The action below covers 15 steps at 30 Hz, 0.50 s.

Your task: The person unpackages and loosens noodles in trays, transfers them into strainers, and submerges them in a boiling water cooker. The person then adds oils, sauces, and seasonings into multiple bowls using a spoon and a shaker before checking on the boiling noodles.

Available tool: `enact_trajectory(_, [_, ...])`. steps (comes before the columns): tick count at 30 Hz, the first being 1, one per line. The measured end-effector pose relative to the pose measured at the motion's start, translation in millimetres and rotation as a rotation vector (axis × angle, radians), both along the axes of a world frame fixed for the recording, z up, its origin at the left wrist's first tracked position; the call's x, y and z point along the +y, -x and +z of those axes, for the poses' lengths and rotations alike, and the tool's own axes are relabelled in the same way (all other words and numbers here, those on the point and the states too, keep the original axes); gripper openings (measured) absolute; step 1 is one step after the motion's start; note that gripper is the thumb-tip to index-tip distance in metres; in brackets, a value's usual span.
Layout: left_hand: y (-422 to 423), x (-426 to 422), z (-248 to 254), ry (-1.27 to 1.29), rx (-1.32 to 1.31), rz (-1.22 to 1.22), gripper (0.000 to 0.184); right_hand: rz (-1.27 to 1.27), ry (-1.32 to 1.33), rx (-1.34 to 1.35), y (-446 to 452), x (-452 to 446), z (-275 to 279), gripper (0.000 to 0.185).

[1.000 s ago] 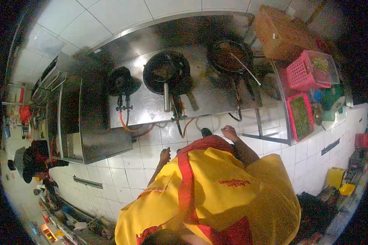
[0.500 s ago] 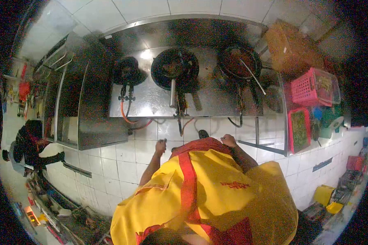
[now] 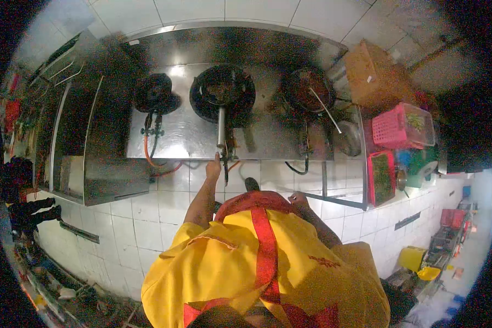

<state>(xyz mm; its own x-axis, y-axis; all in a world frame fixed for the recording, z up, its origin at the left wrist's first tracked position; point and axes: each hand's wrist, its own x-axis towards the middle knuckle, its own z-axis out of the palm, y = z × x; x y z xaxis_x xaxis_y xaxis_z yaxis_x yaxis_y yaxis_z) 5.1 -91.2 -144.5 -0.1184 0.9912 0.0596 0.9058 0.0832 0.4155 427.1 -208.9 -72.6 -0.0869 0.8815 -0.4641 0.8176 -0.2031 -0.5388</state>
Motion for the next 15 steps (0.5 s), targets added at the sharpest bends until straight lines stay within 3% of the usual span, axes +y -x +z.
enact_trajectory(1, [-4.1, 1.5, 51.3, 0.269, -0.296, 0.147, 0.054, -0.005, -0.004, -0.007, -1.9, -5.8, 1.1, 0.031])
enact_trajectory(4, [-7.0, 7.5, 13.5, 0.332, -0.458, 0.344, 0.047, -0.071, -0.063, 0.021, -0.1, -22.4, 18.9, 0.03])
enact_trajectory(8, [-10.0, 3.7, 32.4, 0.336, -0.495, 0.361, 0.045, -0.104, 0.006, -0.105, -7.6, -33.4, 13.9, 0.032])
enact_trajectory(11, [-6.9, 2.2, 4.4, 0.202, -0.501, 0.338, 0.046, -0.032, 0.011, -0.134, -15.1, -31.5, 10.8, 0.034])
enact_trajectory(14, [-2.8, -0.1, 13.6, 0.324, -0.487, 0.359, 0.049, -0.099, 0.047, -0.013, -12.7, -25.1, 14.9, 0.034])
enact_trajectory(15, [0.2, -3.6, 15.6, 0.264, -0.447, 0.22, 0.044, -0.094, 0.046, -0.012, -12.9, -22.1, 10.7, 0.034])
